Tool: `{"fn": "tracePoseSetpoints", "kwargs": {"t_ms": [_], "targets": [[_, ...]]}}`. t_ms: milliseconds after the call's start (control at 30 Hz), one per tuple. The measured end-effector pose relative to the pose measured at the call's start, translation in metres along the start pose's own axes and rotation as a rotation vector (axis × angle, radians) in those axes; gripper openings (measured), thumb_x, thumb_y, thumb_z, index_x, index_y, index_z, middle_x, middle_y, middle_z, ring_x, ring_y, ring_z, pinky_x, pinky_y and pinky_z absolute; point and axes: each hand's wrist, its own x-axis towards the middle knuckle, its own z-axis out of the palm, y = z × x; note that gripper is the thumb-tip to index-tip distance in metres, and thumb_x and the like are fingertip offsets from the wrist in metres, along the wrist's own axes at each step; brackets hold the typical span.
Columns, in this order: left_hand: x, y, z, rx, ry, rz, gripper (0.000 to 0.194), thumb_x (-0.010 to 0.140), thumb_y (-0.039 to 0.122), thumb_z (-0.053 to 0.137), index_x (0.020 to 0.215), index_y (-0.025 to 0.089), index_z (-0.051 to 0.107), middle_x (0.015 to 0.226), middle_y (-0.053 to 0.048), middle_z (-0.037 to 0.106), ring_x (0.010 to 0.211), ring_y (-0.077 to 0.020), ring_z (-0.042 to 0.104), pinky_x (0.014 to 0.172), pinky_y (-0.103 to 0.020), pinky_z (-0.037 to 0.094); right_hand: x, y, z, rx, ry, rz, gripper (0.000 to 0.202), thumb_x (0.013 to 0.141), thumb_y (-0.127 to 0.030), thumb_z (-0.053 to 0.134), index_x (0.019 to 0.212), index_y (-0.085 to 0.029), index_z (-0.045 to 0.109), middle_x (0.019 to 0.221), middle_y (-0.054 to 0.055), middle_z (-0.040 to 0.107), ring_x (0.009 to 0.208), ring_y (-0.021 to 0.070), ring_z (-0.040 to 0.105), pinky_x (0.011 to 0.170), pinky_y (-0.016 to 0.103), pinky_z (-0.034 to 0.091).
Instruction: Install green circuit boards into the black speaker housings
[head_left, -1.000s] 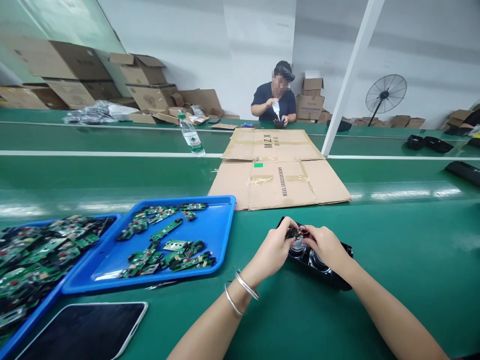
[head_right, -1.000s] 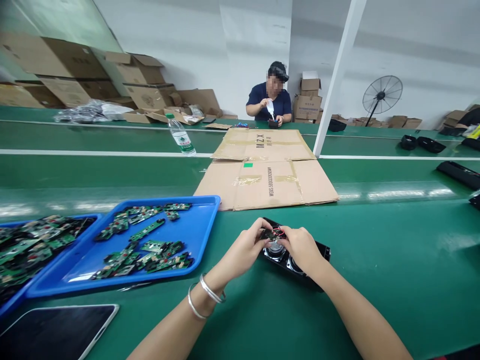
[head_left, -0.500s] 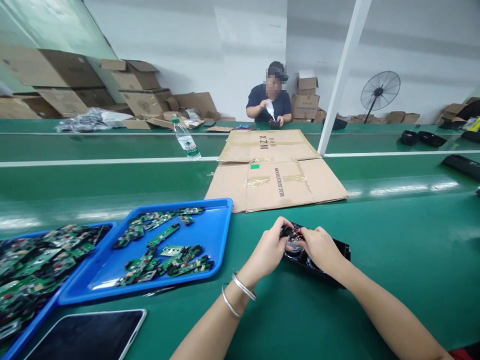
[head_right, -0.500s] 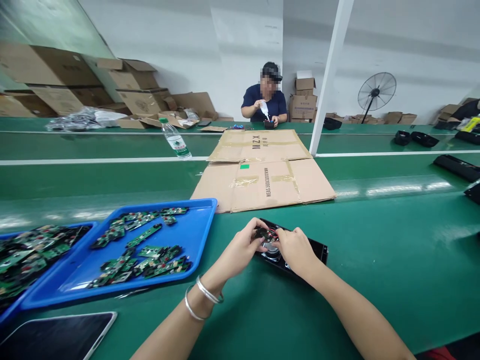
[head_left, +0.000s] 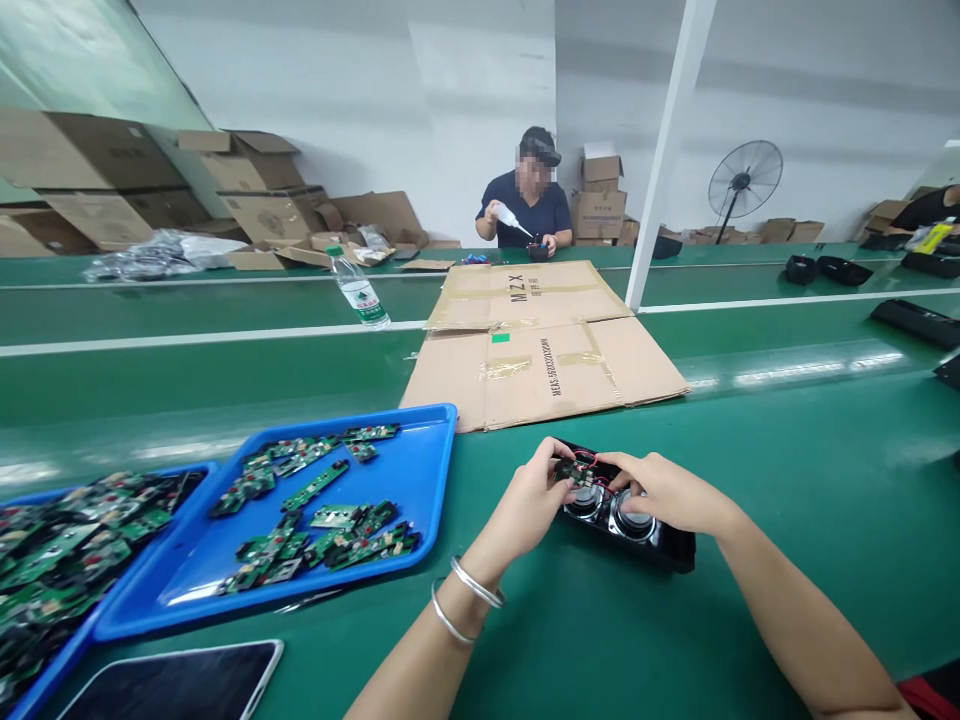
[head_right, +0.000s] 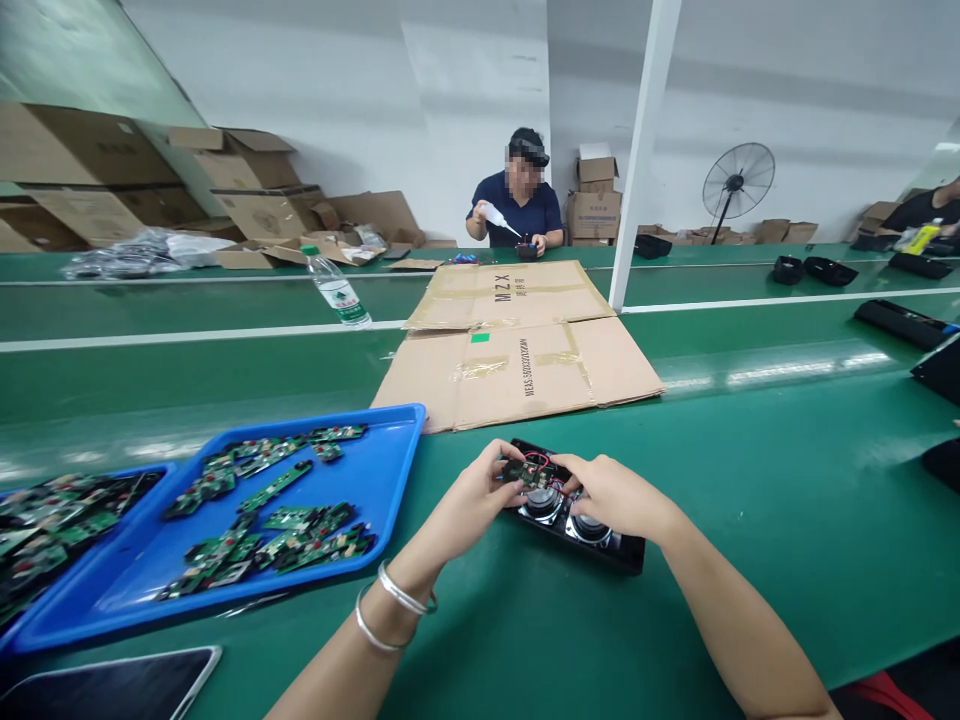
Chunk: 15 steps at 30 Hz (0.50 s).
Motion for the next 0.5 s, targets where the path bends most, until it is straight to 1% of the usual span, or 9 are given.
{"fn": "tracePoseSetpoints", "kwargs": {"t_ms": [67, 133, 233, 333, 400, 500], "targets": [[0.0005, -0.0015, -0.0007, 0.012, 0.009, 0.003, 0.017, 0.076, 0.014, 0.048, 0.091, 0.022, 0.044, 0.085, 0.0, 0.06, 0.077, -0.0158, 0.061, 0.068, -0.032, 0.054, -0.0044, -0.0019, -0.0049, -0.012, -0.061, -0.007, 0.067, 0.075, -0.008, 0.048, 0.137, -0.025, 0.03, 0.113, 0.004, 0.062, 0.099, 0.0191, 0.058, 0.077, 0.026, 0.044], [0.0016, -0.0032, -0.0016, 0.031, 0.019, 0.004, 0.018, 0.076, 0.014, 0.048, 0.091, 0.022, 0.044, 0.086, -0.001, 0.06, 0.078, -0.0167, 0.061, 0.068, -0.032, 0.054, -0.0057, -0.0036, -0.0065, -0.025, -0.098, -0.013, 0.065, 0.077, -0.009, 0.045, 0.138, -0.025, 0.029, 0.115, 0.004, 0.061, 0.1, 0.0202, 0.058, 0.076, 0.027, 0.045], [0.003, -0.0052, -0.0025, 0.049, 0.021, 0.009, 0.019, 0.076, 0.015, 0.048, 0.092, 0.022, 0.044, 0.087, -0.001, 0.061, 0.079, -0.0175, 0.061, 0.068, -0.032, 0.053, -0.0042, -0.0038, -0.0054, 0.002, -0.074, -0.011, 0.055, 0.079, -0.008, 0.041, 0.131, -0.023, 0.036, 0.113, 0.006, 0.062, 0.101, 0.02, 0.058, 0.078, 0.028, 0.045], [0.0031, -0.0061, -0.0024, 0.05, 0.017, 0.004, 0.018, 0.076, 0.016, 0.048, 0.092, 0.023, 0.044, 0.087, -0.001, 0.061, 0.08, -0.0177, 0.061, 0.068, -0.032, 0.053, -0.002, -0.0018, -0.0033, 0.069, -0.047, -0.012, 0.039, 0.082, -0.009, 0.037, 0.119, -0.021, 0.043, 0.108, 0.007, 0.064, 0.1, 0.0179, 0.059, 0.078, 0.027, 0.046], [0.0027, -0.0063, -0.0021, 0.049, 0.016, -0.001, 0.018, 0.076, 0.016, 0.048, 0.092, 0.023, 0.043, 0.086, -0.001, 0.06, 0.08, -0.0179, 0.061, 0.068, -0.032, 0.053, -0.0008, 0.0001, -0.0021, 0.097, -0.029, -0.018, 0.031, 0.084, -0.01, 0.036, 0.111, -0.02, 0.045, 0.105, 0.008, 0.064, 0.097, 0.0169, 0.06, 0.076, 0.026, 0.046], [0.0023, -0.006, -0.0016, 0.049, 0.022, -0.004, 0.018, 0.076, 0.017, 0.048, 0.092, 0.023, 0.043, 0.086, -0.001, 0.059, 0.078, -0.0171, 0.061, 0.068, -0.033, 0.053, 0.0007, 0.0026, -0.0008, 0.088, -0.006, -0.043, 0.025, 0.084, -0.008, 0.036, 0.104, -0.02, 0.045, 0.1, 0.007, 0.065, 0.092, 0.0157, 0.061, 0.073, 0.025, 0.045]]}}
